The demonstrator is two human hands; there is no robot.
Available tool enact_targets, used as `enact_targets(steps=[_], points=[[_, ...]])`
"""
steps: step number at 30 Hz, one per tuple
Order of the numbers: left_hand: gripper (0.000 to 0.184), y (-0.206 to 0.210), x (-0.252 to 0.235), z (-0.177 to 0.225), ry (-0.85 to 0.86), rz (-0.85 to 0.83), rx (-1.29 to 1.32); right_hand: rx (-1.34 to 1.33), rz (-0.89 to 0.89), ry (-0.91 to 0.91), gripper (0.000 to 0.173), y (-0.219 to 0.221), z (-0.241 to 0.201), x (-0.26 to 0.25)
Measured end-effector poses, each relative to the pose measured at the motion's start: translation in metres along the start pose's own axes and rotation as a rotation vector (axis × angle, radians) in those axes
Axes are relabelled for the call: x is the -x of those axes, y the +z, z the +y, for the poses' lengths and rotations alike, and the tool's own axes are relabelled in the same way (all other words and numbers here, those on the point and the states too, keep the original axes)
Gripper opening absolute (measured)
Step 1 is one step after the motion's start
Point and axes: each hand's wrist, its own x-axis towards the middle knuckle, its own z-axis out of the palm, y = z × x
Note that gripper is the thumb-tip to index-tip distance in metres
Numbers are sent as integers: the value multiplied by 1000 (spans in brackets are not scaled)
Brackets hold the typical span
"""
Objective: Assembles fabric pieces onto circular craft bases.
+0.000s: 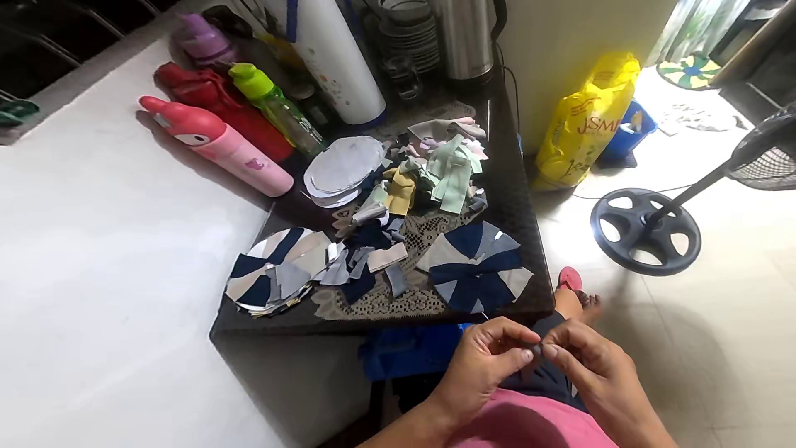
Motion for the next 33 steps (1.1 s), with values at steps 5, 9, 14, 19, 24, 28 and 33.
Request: enact_targets(steps=[5,9,14,19,24,28,33], points=[[16,-1,-1,6,18,30,-156,123,3,-99,13,1,1,0],[10,-4,-2,11,15,5,-318,335,22,-239,13,1,2,1],[13,-7,-4,14,43,-154,-491,454,40,-335,17,-1,2,1],[19,-6,-5,12,115,-275,-587,342,-38,-248,20,-2,10,3],[18,-9,-6,8,-148,-302,-137,176,-39,-177,19,-4,11,2],[27,-9,-5,11,-300,-258,10,140,-40,-157,17,-10,12,2],[8,-8,-7,11,-323,-127,0,125,-44,-141,16,-9,13,1]])
